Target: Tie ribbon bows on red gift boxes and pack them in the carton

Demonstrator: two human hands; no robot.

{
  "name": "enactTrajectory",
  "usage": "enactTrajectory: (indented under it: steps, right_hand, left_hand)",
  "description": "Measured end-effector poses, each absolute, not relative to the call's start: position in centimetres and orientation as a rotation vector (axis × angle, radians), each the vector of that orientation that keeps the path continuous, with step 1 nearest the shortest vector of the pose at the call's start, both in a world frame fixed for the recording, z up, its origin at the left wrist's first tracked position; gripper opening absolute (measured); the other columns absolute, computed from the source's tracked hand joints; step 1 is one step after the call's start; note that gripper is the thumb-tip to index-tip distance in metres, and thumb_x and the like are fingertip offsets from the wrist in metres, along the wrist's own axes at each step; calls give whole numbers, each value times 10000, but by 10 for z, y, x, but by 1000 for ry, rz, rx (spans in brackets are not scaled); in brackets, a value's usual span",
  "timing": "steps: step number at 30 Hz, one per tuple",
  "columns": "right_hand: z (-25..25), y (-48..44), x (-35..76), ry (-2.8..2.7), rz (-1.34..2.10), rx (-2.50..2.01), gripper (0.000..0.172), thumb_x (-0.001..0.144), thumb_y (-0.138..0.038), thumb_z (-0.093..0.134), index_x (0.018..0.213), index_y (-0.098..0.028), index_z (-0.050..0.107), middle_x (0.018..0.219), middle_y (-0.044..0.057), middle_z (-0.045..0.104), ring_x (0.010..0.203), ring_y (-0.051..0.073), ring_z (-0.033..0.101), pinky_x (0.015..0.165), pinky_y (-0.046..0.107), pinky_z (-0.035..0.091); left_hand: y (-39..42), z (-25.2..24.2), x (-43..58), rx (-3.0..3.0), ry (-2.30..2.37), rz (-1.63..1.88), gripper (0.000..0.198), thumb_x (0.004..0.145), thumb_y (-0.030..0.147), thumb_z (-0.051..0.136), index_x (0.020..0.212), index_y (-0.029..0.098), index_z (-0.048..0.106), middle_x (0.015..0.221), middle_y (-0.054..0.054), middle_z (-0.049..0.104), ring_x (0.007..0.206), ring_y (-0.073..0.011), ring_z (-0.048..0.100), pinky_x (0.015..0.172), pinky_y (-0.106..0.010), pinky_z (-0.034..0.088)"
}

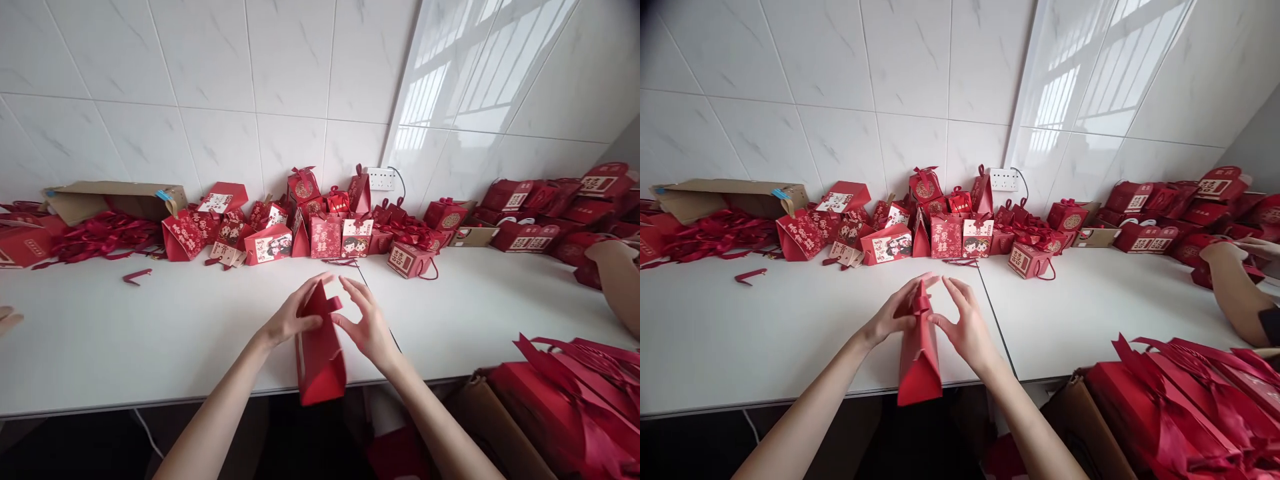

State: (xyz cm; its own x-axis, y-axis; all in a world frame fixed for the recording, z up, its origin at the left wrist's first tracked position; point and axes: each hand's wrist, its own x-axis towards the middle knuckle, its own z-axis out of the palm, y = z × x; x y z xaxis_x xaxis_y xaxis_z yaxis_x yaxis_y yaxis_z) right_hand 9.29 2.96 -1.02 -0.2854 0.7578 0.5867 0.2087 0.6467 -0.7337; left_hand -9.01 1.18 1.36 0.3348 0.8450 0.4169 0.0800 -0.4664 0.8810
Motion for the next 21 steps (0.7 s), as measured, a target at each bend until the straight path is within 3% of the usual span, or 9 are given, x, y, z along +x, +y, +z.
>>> enactTrajectory:
  steps: [2,4,6,8,12,15,18,21]
  right_hand:
    - [-4,22,99,-1727,785,-810,386,779,-462,650,1095,-242,619,1057,76,635,993,244,610,887,412,494]
    - [2,12,107,-1579,978,-816,324,856,-506,526,934,-220,659,876,56,677,852,223,649,798,383,526]
    - [7,3,115,-1450,1061,-779,425,923,-523,368,900,-218,663,860,60,692,833,217,656,757,361,529]
    - [11,-3,119,-1466,993,-755,388,930,-498,371,970,-234,652,919,56,687,860,211,643,750,342,517]
    - [15,-2,113,-1695,678,-785,123,889,-324,520,885,-242,613,811,17,616,728,166,573,668,292,470]
    - [14,2,104,-1731,564,-775,118,891,-242,489,807,-232,571,766,5,568,697,152,540,641,280,444]
    - [13,4,99,-1723,535,-767,101,872,-197,489,806,-227,559,774,2,566,710,150,544,639,279,440]
    - [13,3,98,-1709,522,-755,87,863,-192,495,820,-229,561,771,-1,572,715,151,550,635,282,442]
  left_hand:
    - [7,19,-84,1863,863,1151,704,655,456,733,1272,221,489,1266,-115,570,1127,-282,563,882,-361,497]
    - [1,21,-75,1877,987,1168,454,683,420,717,1054,195,582,1017,-72,659,899,-219,636,765,-309,518]
    - [-7,18,-64,1858,1174,1318,248,735,394,672,812,190,554,773,-9,630,699,-151,609,658,-258,499]
    - [-15,13,-54,1827,1348,1502,232,761,373,644,747,199,492,679,24,573,607,-119,561,598,-234,475]
    - [-25,11,-49,1863,1353,1561,172,796,332,596,767,204,485,698,22,573,602,-115,569,571,-225,480]
    - [-26,24,-55,1961,1260,1515,127,812,305,573,873,202,529,834,-16,641,756,-147,637,670,-247,523]
    - [-24,41,-55,2061,1303,1503,279,768,305,649,994,209,516,939,-25,675,878,-166,662,767,-269,538]
    - [-18,47,-50,2123,1355,1472,252,785,296,651,982,219,513,854,7,682,811,-140,675,682,-222,544]
